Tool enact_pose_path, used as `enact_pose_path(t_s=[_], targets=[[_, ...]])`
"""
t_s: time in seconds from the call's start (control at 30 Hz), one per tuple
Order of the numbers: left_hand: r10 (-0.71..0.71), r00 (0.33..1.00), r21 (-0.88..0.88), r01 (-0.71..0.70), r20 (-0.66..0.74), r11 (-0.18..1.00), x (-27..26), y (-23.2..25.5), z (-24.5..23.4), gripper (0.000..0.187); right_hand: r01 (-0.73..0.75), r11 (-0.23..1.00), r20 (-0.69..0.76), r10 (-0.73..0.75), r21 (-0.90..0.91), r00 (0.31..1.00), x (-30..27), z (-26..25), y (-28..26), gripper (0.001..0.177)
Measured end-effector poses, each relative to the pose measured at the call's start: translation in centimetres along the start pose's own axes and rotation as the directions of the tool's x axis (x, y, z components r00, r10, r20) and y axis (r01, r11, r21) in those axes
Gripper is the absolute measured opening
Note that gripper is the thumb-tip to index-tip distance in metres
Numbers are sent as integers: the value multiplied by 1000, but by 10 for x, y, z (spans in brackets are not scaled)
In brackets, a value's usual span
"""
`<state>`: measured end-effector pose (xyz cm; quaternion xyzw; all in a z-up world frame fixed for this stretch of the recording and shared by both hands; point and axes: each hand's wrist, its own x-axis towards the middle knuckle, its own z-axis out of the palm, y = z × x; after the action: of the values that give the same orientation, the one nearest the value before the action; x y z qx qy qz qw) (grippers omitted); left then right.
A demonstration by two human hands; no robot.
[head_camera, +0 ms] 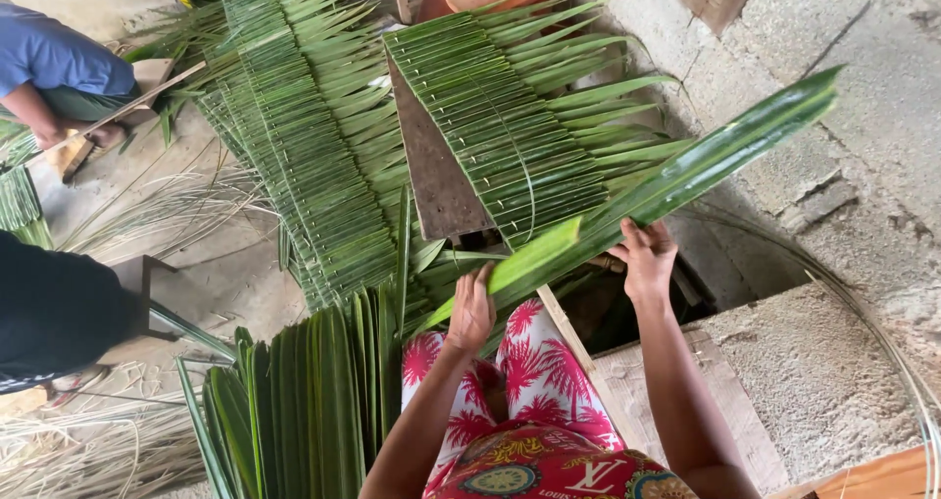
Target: Weaving and securing palm leaves onto a wooden slat to create a thatched panel for roofing or mats.
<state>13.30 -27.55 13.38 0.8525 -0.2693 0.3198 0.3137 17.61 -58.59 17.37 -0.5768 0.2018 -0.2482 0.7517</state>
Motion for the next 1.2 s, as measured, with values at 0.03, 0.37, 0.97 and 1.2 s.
enact_pose_path(t_s=[0.03, 0.37, 0.97, 1.2], targets=[[-3, 1000, 2, 3, 1, 1000, 8, -3, 7, 46, -3, 1000, 2, 3, -1, 1000, -12, 7, -7, 22], [-60, 983, -202, 24, -172, 979, 118, 55, 7, 62, -169, 978, 330, 121, 122, 936, -55, 44, 30, 33], [-102, 985, -309, 55, -138, 949, 113, 60, 21, 50, -202, 954, 406, 98, 223, 909, -78, 62, 36, 29], [-120, 988, -350, 78, -100, 934, 110, 59, 21, 51, -108, 984, 400, 43, 142, 915, -77, 58, 42, 27]])
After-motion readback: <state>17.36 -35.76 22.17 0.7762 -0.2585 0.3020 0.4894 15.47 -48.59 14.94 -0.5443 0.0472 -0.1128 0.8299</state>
